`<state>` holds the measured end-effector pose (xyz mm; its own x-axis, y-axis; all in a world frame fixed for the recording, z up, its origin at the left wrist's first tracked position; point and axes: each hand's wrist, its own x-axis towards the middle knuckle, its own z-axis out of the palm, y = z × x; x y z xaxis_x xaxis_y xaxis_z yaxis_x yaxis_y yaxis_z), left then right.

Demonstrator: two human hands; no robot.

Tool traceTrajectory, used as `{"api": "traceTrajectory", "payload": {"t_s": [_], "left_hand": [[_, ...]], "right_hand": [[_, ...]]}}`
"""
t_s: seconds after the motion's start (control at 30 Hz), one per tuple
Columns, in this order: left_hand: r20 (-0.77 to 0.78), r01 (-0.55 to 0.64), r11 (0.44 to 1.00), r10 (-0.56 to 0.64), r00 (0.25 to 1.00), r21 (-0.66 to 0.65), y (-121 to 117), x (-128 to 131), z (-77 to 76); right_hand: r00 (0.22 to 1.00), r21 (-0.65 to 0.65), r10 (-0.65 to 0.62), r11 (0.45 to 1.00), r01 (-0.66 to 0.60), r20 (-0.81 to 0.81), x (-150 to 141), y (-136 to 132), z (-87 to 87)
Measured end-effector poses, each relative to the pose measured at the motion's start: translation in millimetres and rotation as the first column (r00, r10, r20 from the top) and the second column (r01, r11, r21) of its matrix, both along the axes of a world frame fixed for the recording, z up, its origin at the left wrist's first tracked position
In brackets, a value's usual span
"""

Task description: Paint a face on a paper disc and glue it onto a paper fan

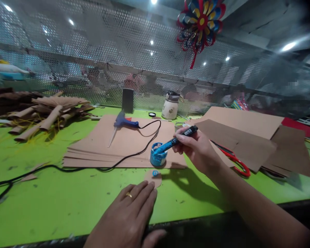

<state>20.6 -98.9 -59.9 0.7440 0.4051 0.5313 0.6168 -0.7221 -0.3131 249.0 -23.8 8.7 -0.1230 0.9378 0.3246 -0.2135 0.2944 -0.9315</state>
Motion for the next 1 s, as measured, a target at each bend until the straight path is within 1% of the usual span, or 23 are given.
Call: {"api": "traceTrajectory", "payload": {"t_s": [0.07,0.2,0.3,0.37,0.43,0.5,0.53,0.6,0.73,0.83,1.0], "left_hand": [[0.019,0.013,1.0,-0.013,1.0,0.009,1,0,-2.1],[0.084,0.046,0.999,-0.045,0.995,-0.008,2,-2,-3.8],[0.089,0.064,0.998,-0.064,0.994,0.01,2,-4,-4.8],[0.109,0.073,0.997,-0.073,0.991,0.007,2,-3,-8.8],[0.183,0.072,0.997,-0.072,0.981,0.005,2,-1,-16.5],[0.269,0.069,0.998,-0.068,0.961,0.004,2,1,-25.5],[0.296,0.067,0.998,-0.065,0.953,0.004,1,2,-29.4],[0.3,0.07,0.998,-0.068,0.951,0.004,2,4,-34.6],[0.285,0.08,0.996,-0.085,0.955,0.031,4,3,-35.3],[0.252,0.095,0.995,-0.1,0.962,0.033,6,2,-33.7],[0.266,0.103,0.994,-0.107,0.958,0.029,5,1,-33.7]], "right_hand": [[0.999,-0.01,-0.026,1.0,0.026,0.038,4,-3,-5.7],[0.996,-0.086,-0.083,0.993,0.08,-0.027,6,-10,-17.8],[0.99,-0.081,-0.133,0.988,0.128,-0.052,5,-14,-21.0],[0.985,-0.071,-0.163,0.985,0.16,-0.048,5,-17,-20.6],[0.985,-0.07,-0.172,0.983,0.172,0.009,5,-21,-20.1],[0.979,-0.06,-0.171,0.982,0.178,0.109,5,-26,-20.7],[0.972,-0.046,-0.172,0.982,0.181,0.16,4,-29,-21.5],[0.955,0.018,-0.186,0.982,0.187,0.231,2,-33,-23.7],[0.921,0.182,-0.226,0.968,0.175,0.317,-2,-37,-27.0],[0.889,0.215,-0.235,0.964,0.16,0.393,-5,-37,-26.7],[0.842,0.263,-0.264,0.953,0.152,0.471,-7,-39,-25.3]]}}
